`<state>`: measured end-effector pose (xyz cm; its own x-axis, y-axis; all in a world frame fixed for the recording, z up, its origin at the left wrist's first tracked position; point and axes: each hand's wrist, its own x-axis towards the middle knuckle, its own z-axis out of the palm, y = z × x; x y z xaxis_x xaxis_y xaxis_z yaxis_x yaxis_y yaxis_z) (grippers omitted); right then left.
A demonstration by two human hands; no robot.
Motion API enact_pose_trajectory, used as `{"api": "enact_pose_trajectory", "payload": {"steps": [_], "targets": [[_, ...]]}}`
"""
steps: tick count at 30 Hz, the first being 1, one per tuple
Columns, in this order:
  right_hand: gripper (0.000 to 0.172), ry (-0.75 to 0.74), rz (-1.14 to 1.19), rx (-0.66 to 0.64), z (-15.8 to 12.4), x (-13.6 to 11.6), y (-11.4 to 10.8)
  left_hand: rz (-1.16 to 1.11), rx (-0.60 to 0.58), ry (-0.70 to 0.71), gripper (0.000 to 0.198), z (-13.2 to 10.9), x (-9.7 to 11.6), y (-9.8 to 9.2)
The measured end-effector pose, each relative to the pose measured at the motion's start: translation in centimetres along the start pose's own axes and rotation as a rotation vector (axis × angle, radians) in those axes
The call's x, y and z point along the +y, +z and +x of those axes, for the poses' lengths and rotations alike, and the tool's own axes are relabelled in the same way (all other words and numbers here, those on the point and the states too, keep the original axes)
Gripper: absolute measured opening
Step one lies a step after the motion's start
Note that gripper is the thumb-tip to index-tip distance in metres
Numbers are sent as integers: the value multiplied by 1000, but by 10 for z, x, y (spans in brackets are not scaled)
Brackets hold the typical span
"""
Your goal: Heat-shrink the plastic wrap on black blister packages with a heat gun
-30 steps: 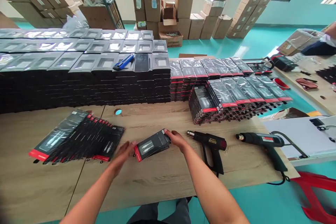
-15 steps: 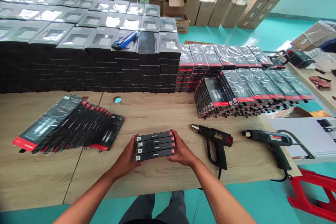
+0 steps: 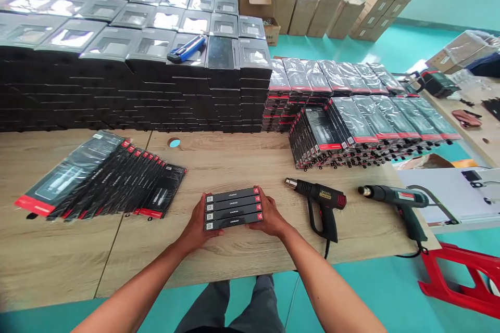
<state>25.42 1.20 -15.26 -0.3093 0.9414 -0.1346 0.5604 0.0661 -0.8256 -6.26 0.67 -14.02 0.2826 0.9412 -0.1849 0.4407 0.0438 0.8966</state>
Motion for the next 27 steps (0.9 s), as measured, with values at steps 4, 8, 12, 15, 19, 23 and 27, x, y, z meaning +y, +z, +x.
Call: {"api": "enact_pose_trajectory", "payload": {"steps": [4, 8, 12, 15, 19, 23, 27], "targets": [[62, 17, 19, 56, 0, 5, -2, 56, -23, 70, 149, -1, -6, -1], [78, 51, 60, 186, -29, 8, 0, 150, 17, 149, 149, -6, -20, 3], [94, 90, 128, 362, -76, -6, 31, 201, 168, 179, 138, -21, -33, 17], [84, 137, 171, 450, -94, -21, 64, 202, 345, 174, 109, -42, -34, 29], [59, 272, 130, 566, -91, -26, 68, 176, 425, 206, 58, -64, -31, 40], [51, 548, -10, 732, -96, 0, -11, 163, 426, 211, 54, -67, -31, 38], [43, 848, -86, 747, -110, 36, -102, 204, 355, 191, 95, -54, -33, 16]]}}
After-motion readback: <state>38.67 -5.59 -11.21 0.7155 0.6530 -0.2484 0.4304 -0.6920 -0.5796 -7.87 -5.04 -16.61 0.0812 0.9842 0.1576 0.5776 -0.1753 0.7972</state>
